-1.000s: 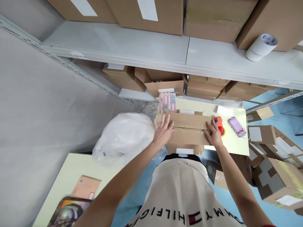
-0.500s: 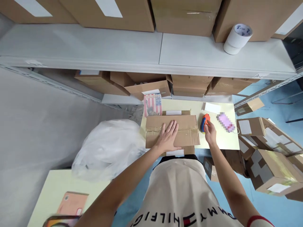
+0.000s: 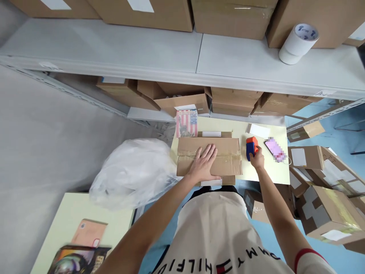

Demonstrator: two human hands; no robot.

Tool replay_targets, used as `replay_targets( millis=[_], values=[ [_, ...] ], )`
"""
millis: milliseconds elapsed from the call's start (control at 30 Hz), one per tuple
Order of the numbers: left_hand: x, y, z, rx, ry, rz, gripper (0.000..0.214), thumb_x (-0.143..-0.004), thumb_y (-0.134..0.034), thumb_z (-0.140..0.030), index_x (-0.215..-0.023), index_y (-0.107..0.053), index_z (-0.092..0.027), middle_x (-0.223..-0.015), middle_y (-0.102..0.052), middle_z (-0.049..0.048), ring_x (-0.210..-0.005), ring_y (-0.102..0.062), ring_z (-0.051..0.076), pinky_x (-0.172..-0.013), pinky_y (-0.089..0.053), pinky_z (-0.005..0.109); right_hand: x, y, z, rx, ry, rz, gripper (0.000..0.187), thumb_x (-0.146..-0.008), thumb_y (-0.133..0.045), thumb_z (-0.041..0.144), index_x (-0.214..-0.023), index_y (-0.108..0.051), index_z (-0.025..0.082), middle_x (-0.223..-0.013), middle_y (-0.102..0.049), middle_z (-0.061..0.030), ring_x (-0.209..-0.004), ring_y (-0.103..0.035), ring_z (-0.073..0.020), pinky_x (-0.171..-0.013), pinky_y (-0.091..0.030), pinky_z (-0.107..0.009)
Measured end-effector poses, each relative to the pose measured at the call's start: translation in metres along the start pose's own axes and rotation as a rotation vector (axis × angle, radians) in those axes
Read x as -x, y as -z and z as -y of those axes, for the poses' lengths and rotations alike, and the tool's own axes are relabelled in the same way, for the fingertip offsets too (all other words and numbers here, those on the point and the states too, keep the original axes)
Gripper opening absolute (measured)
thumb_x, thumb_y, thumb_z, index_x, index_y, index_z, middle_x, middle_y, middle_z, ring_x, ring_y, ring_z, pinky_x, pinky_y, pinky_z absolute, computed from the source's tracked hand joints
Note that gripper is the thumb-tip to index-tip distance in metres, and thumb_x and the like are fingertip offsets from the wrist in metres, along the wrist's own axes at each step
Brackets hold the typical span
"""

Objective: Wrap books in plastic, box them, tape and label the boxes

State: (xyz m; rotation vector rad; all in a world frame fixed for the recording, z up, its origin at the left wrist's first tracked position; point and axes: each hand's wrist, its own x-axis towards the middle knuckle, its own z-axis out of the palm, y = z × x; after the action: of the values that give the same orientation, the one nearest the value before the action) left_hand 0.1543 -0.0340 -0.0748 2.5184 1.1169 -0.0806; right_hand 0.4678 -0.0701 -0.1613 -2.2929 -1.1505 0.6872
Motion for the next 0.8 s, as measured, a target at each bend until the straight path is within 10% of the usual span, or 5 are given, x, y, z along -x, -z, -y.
replay_targets(
  millis=[267, 467, 600, 800],
  values=[
    [-0.001, 0.001, -0.001, 0.073, -0.033, -0.033, 0.125, -0.064, -0.066, -0.079, -0.157, -0.023, -0.007, -0.164, -0.017, 0.0234, -0.153, -0.013, 0.04, -0.122, 0.0, 0.059, 0.019, 0.083, 0.084, -0.468, 0.339, -0.035, 0.043, -0.083, -0.048, 0.047, -0.116, -0.058, 0.022, -0.085, -0.066, -0.0045, -0.078, -0.061, -0.0229, -0.074, -0.051, -0.038],
    [0.002, 0.001, 0.013, 0.475, -0.015, -0.18, 0.093, -0.083, -0.05, -0.072, -0.152, -0.036, -0.011, -0.158, -0.036, 0.0195, -0.15, -0.027, 0.034, -0.124, -0.009, 0.056, 0.028, 0.055, 0.174, -0.403, 0.437, 0.309, 0.051, -0.084, -0.048, 0.07, -0.074, -0.06, 0.021, -0.068, -0.057, -0.0018, -0.065, -0.053, -0.018, -0.061, -0.047, -0.03],
    [0.009, 0.003, 0.02, 1.085, 0.085, -0.345, 0.072, -0.094, -0.035, -0.067, -0.138, -0.054, -0.014, -0.141, -0.058, 0.0174, -0.13, -0.057, 0.03, -0.113, -0.04, 0.049, 0.028, 0.04, 0.183, -0.32, 0.5, 0.428, 0.057, -0.078, -0.052, 0.077, -0.063, -0.056, 0.021, -0.059, -0.052, 0.0012, -0.058, -0.047, -0.0148, -0.057, -0.044, -0.028],
    [0.005, 0.029, 0.014, 1.753, 0.418, -0.299, 0.053, -0.083, -0.062, -0.066, -0.105, -0.069, -0.018, -0.113, -0.074, 0.0138, -0.093, -0.075, 0.024, -0.091, -0.057, 0.041, 0.029, 0.044, 0.175, -0.23, 0.596, 0.475, 0.055, -0.079, -0.054, 0.074, -0.071, -0.063, 0.02, -0.065, -0.06, -0.0008, -0.061, -0.053, -0.0165, -0.061, -0.048, -0.03]
  ],
)
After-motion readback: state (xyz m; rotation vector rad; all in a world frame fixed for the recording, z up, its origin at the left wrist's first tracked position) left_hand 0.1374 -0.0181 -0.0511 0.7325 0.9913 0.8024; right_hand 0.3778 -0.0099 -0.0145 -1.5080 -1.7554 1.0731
